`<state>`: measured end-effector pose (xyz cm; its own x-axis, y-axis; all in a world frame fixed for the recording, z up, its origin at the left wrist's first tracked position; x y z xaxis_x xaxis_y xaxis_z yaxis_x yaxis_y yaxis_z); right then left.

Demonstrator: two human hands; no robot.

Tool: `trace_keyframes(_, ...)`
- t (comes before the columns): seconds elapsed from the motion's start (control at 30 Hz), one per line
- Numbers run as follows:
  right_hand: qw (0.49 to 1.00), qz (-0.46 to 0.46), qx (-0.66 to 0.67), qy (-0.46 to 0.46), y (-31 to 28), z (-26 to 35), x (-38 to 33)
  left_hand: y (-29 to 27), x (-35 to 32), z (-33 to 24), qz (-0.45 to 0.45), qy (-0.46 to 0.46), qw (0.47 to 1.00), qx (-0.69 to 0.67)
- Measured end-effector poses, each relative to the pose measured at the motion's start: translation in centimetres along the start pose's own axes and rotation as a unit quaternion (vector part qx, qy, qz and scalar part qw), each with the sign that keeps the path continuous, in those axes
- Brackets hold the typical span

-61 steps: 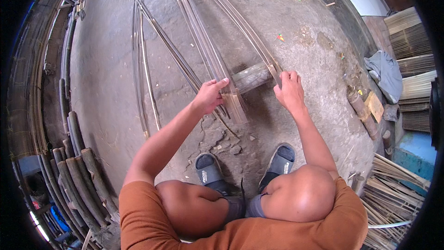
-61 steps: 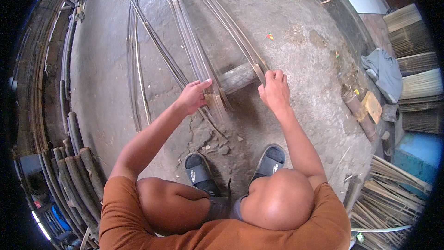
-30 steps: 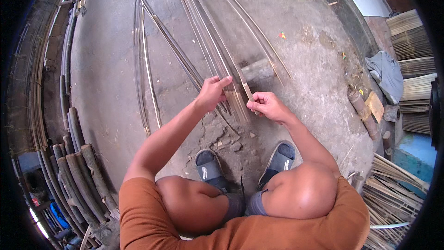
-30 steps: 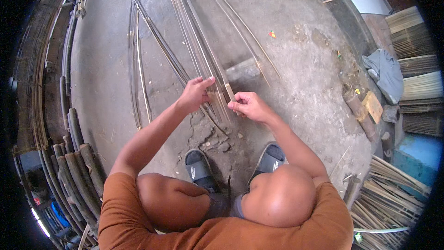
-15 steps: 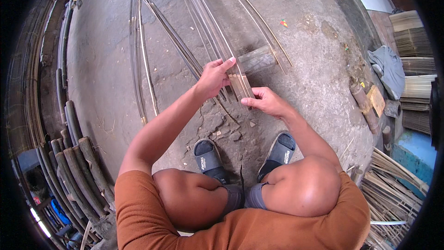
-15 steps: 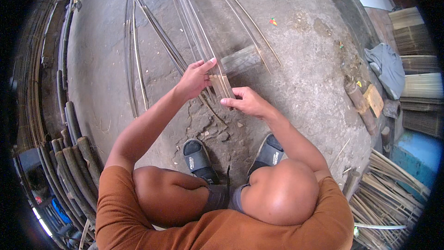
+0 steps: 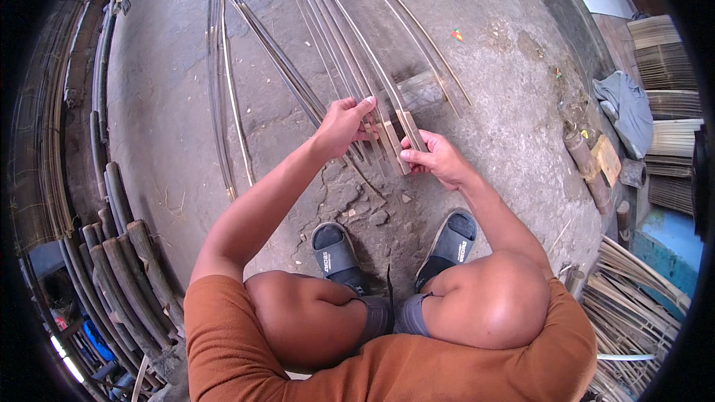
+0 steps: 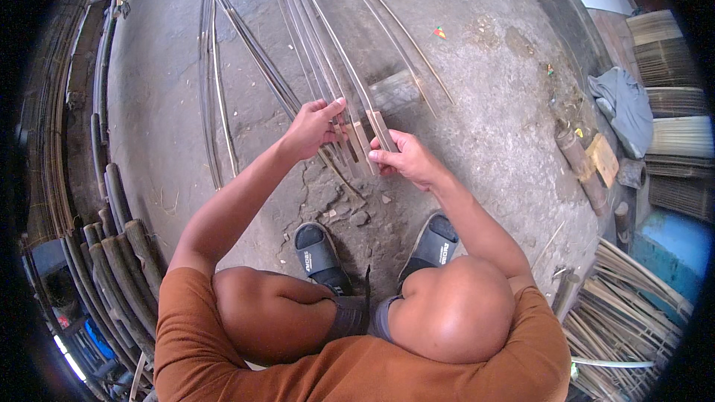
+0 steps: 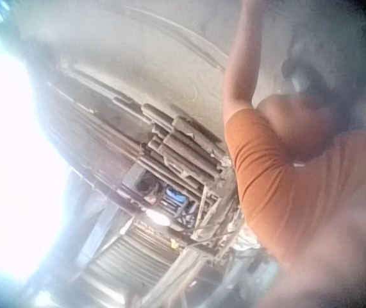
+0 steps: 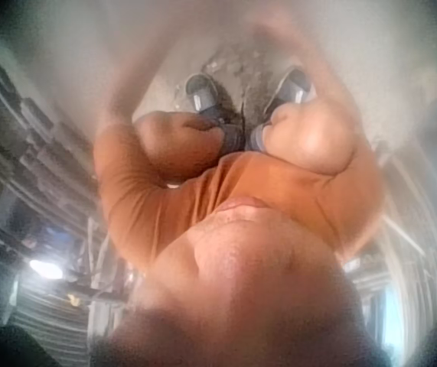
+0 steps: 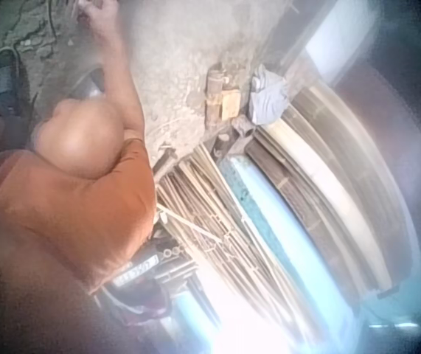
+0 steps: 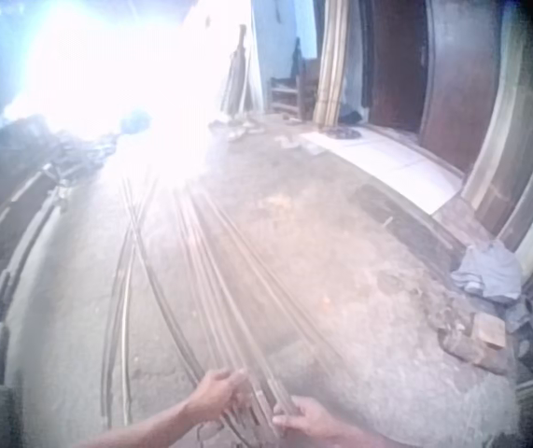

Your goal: The person squats on the floor and gathers thin bamboo strips, aligning them into a bundle. They then stand and tie the bundle to a larger bamboo rack using yellow string.

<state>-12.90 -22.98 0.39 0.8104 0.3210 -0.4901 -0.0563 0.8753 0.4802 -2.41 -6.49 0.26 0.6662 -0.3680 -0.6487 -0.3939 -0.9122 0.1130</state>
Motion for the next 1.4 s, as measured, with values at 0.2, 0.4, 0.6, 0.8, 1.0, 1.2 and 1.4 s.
trace_keyframes(0.2, 1.000, 0.010, -0.003, 0.011, -0.1, -0.3, 0.2, 0.1, -0.6, -0.6, 0.007, -0.003, 1.000, -0.006)
trace_keyframes(0.4, 0.998, 0.041, -0.052, 0.013, 0.5, -0.5, 0.3, -0.2, -0.3, -0.4, 0.008, 0.018, 0.999, -0.030)
trace_keyframes(0.6, 0.992, 0.074, -0.086, 0.060, -0.4, -1.4, -0.2, -0.5, 0.1, -0.1, -0.006, 0.022, 0.999, -0.026)
trace_keyframes(0.8, 0.997, 0.058, -0.048, 0.034, 0.4, -0.9, -0.1, 0.0, 0.2, 0.1, 0.036, -0.002, 0.998, -0.056)
trace_keyframes(1.0, 0.996, 0.072, -0.030, 0.032, 1.5, -0.3, -0.1, 0.7, -0.4, -0.2, 0.061, -0.027, 0.991, -0.116)
trace_keyframes(1.2, 0.991, 0.097, -0.088, 0.018, 2.4, -0.7, 0.3, 1.0, -0.1, 0.0, 0.072, -0.014, 0.990, -0.117)
trace_keyframes(1.4, 0.873, -0.223, -0.346, -0.263, -4.4, 7.1, 0.1, 0.4, -0.3, 0.4, 0.056, -0.035, 0.992, -0.108)
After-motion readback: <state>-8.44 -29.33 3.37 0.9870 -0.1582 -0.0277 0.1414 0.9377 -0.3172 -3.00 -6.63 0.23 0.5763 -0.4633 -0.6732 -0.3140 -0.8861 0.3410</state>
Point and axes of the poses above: each hand's wrist, its own x-axis towards the middle knuckle, its own y-axis out of the palm, z = x × y, the point moved 6 cm from there along x, towards the middle knuckle, and after that the axes turned 8 degrees about x, right-handed, at the moved point
